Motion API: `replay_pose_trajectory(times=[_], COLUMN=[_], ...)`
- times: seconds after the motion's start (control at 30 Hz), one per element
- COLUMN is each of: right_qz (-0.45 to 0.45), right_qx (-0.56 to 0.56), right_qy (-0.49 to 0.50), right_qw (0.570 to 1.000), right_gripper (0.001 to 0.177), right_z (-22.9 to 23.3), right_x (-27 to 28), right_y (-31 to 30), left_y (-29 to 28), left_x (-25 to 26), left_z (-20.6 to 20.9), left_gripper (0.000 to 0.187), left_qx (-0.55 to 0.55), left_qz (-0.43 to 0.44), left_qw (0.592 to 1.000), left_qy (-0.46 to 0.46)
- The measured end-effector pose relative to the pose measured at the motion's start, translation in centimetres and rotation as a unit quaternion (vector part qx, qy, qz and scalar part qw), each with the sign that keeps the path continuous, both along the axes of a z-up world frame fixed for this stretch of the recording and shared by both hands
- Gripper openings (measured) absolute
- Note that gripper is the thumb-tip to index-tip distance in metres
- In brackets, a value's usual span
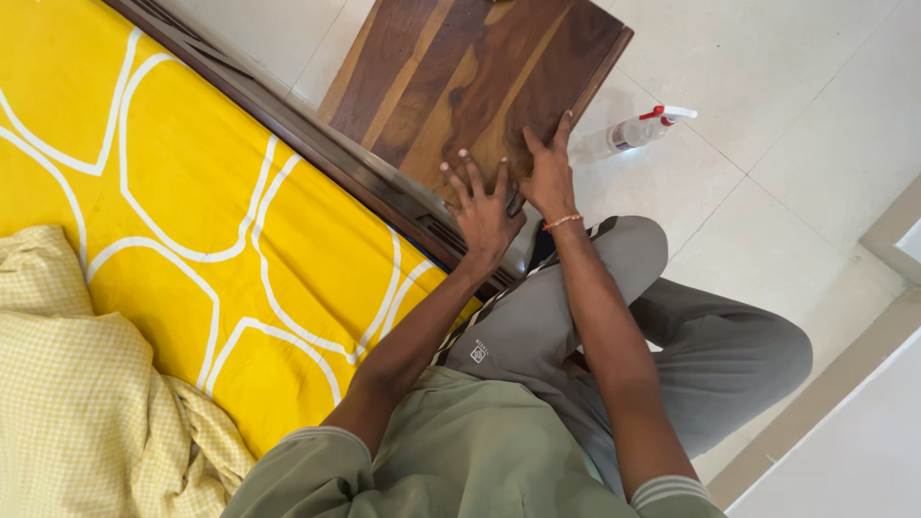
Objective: The person sits cross-legged and wipes a small wooden table with a cloth. They spray the table with a cleaning solution from a spray bottle and continue wiping the surface and edges.
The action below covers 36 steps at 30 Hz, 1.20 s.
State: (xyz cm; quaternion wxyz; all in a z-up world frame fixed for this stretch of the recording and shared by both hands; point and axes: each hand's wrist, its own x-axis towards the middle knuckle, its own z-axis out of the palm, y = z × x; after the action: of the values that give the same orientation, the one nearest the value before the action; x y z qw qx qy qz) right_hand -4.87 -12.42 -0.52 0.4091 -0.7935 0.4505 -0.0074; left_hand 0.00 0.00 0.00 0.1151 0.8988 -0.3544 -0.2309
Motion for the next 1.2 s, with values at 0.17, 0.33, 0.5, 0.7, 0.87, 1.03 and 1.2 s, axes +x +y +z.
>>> replay_pose_trajectory(times=[0.17,0.33,0.5,0.7,0.87,1.03,1.2], right_qz=[0.017,0.036,0.040,0.092,0.109,0.116,0.100], right_qx=[-0.117,-0.155,-0.131,-0.155,-0.151,-0.162,-0.126], right_qy=[-0.066,-0.076,-0.077,-0.044,-0.029,-0.041,0.046], right_qw=[0.991,0.984,0.988,0.983,0.982,0.979,0.986], right_gripper=[0.074,0.068,0.068,0.071,0.073,0.070,0.072], right_z=[-3.4,-5.2,-5.3,-5.7,-5.8,-5.2,-4.9], right_x=[-0.2,-0.2,-0.2,-0.9,-1.0,-0.5,0.3], right_y=[-2.1,-5.2,-8.4,-11.4,-12.8,-12.4,-12.5], left_y=[-2.7,-5.5,-8.0,-10.6,-11.4,-12.7,-13.4], left_x=[0.0,0.4,0.4,0.3,2.6,10.5,17.4], left_z=[-2.0,-1.9,-2.1,-3.6,-4.6,-2.6,1.2], left_gripper=[0.105,0.110,0.109,0.102,0.065,0.046,0.049], left_qx=[-0.040,-0.025,-0.083,-0.089,-0.129,-0.128,-0.215], left_qz=[0.011,0.004,0.013,0.001,-0.043,-0.120,-0.152], left_qw=[0.999,1.000,0.996,0.995,0.991,0.974,0.960], left_qy=[-0.019,0.002,0.007,0.033,0.016,0.141,0.097])
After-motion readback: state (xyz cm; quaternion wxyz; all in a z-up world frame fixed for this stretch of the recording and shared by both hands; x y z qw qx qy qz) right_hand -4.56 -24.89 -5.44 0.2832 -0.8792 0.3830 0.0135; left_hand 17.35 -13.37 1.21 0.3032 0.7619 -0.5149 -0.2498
